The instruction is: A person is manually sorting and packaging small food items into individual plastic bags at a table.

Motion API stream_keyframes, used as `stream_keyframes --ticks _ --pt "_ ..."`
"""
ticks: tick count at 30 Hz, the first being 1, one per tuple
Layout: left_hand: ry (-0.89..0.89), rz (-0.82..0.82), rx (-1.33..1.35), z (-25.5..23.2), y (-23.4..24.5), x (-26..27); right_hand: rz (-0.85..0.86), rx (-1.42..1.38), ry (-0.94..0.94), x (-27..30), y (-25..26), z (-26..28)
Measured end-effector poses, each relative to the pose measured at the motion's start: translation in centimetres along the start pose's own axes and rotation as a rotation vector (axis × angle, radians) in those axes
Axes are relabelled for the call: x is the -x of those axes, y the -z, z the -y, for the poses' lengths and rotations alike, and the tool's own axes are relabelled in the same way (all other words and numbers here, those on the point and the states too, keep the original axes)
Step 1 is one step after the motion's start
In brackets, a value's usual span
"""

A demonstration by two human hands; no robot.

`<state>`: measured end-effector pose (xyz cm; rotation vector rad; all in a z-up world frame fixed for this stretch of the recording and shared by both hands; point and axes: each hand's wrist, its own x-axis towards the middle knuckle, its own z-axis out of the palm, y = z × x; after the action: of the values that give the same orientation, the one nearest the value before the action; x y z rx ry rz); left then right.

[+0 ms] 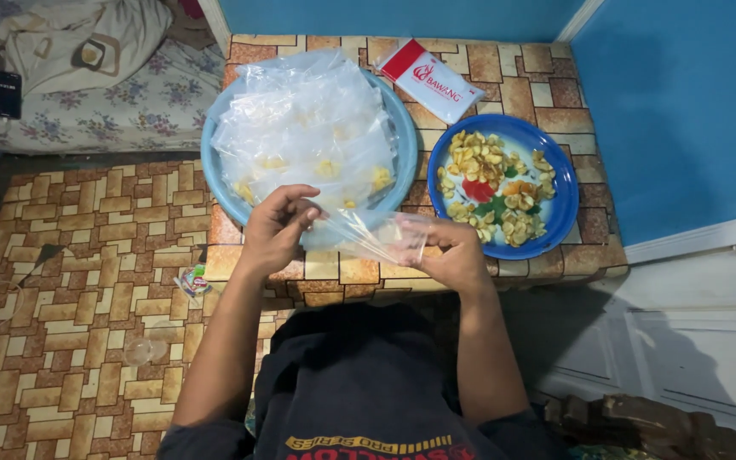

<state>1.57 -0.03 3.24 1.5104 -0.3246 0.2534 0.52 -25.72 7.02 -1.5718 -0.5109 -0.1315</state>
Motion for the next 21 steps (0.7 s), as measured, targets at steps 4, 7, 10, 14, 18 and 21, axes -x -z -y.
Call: stream_keyframes --ticks 4,7,10,14,18,21 --pt "-0.14 -0.056 -0.439 -1.8 -0.8 0.1 -0.038 0.031 -0.027 -0.2 -0.2 0.3" --pt "-0.561 -0.093 -1.133 -3.5 -1.4 0.2 -0.059 -0.009 -0.137 -0.5 -0.6 0.8" --pt "-0.622 0.086 -1.105 -6.6 -3.7 0.7 -0.036 0.0 -0.169 -0.5 -1.4 1.9" --pt "-0.659 0.145 -1.239 -5.9 -5.4 0.5 0.015 0.018 -0.122 -0.8 -2.8 4.2" --pt "-0.771 0.012 -1.254 -5.1 -5.5 0.0 0.003 0.133 -0.081 -0.3 -2.3 3.6" --pt "-0.772 0.017 -1.217 -4.2 -5.0 -0.1 -0.021 0.086 -0.087 -0.3 -2.4 3.3"
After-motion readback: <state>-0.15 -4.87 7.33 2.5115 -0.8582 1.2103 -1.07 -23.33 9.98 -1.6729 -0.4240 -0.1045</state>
